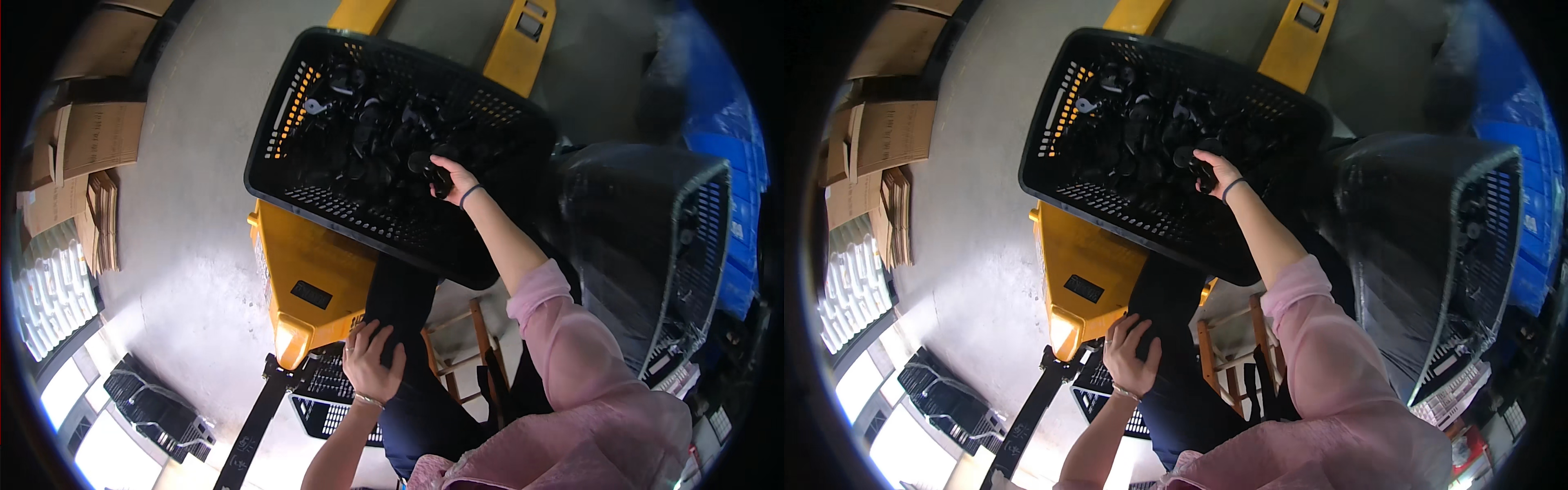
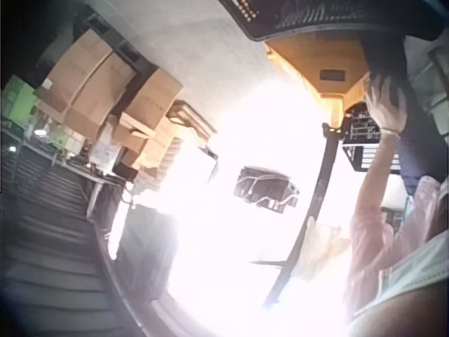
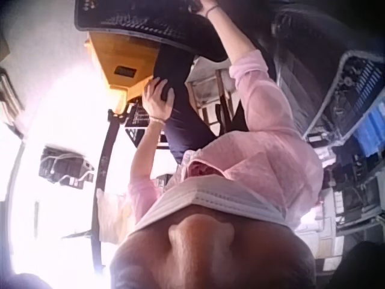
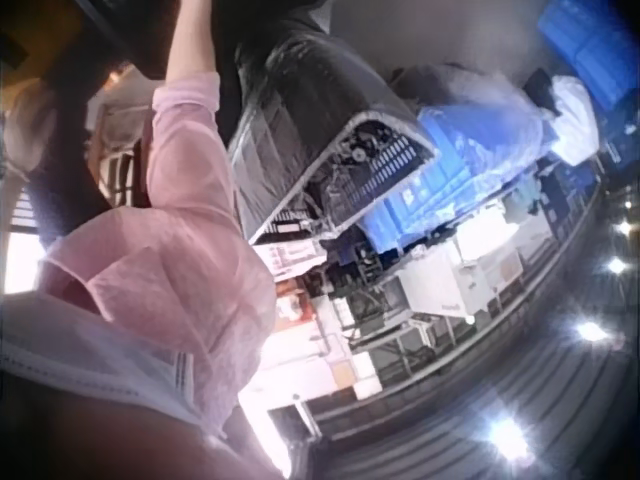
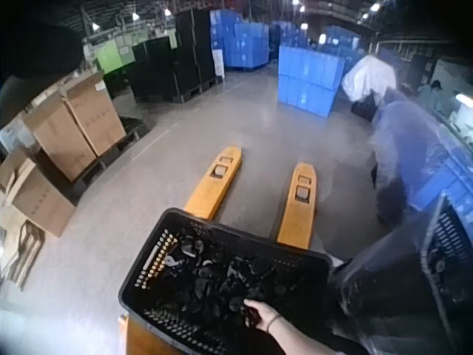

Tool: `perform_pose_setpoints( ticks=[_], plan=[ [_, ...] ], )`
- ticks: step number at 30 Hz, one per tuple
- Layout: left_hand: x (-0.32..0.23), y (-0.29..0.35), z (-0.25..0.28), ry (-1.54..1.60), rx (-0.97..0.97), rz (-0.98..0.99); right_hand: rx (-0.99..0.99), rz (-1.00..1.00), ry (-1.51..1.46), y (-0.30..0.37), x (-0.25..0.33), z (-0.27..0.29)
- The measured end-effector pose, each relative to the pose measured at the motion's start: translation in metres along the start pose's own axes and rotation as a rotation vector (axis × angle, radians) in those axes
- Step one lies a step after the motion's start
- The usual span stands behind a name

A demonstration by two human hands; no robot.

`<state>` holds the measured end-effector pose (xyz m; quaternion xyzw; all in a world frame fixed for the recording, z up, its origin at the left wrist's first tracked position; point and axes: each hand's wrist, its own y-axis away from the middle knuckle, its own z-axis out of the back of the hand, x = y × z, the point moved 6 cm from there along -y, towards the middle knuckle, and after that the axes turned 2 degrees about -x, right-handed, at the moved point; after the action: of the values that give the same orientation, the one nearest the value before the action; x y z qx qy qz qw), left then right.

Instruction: Assembling or inspecting small black plastic components in a warehouse setting.

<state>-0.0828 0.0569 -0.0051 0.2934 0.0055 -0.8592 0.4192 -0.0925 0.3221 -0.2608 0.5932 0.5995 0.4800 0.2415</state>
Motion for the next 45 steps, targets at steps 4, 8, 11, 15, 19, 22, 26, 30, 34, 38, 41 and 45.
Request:
perform_pose_setpoints(
  ticks=[4,8,11,15,19,22,26,30,34,38,41,45],
  plan=[
    [0.01,0.014,-0.007,0.012,-0.045,0.027,0.212,0.088,0.124,0.095,0.033,-0.028],
    [0.01,0.025,-0.01,0.138,-0.097,0.028,0.451,0.217,0.741,0.255,0.038,-0.07],
    [-0.044,0.044,-0.002,1.365,0.236,0.35,0.616,0.216,1.311,0.365,0.011,-0.079],
    [-0.118,0.139,-0.005,1.923,0.897,0.315,0.964,0.23,1.603,0.46,-0.077,-0.077],
    [-0.122,0.2,-0.022,1.973,0.838,0.33,0.874,0.332,1.942,0.497,-0.131,-0.044],
    [-0.126,0.22,-0.03,2.135,0.811,0.268,0.708,0.319,2.128,0.51,-0.149,-0.017],
    [-0.125,0.235,-0.032,2.189,0.904,0.205,0.712,0.691,1.981,0.548,-0.141,-0.012],
    [-0.129,0.238,-0.041,2.107,1.083,0.226,0.651,0.746,2.032,0.567,-0.143,0.007],
    [-0.138,0.242,-0.04,2.326,1.32,0.198,0.606,0.807,1.907,0.572,-0.137,0.015],
    [-0.138,0.241,-0.049,2.112,1.14,0.194,0.495,0.735,1.397,0.568,-0.114,0.046],
    [-0.136,0.239,-0.046,2.093,1.157,0.04,0.444,0.157,0.382,0.538,-0.108,0.072],
    [-0.136,0.239,-0.043,2.124,1.133,0.051,0.558,-0.048,0.046,0.523,-0.119,0.076]
  ],
)
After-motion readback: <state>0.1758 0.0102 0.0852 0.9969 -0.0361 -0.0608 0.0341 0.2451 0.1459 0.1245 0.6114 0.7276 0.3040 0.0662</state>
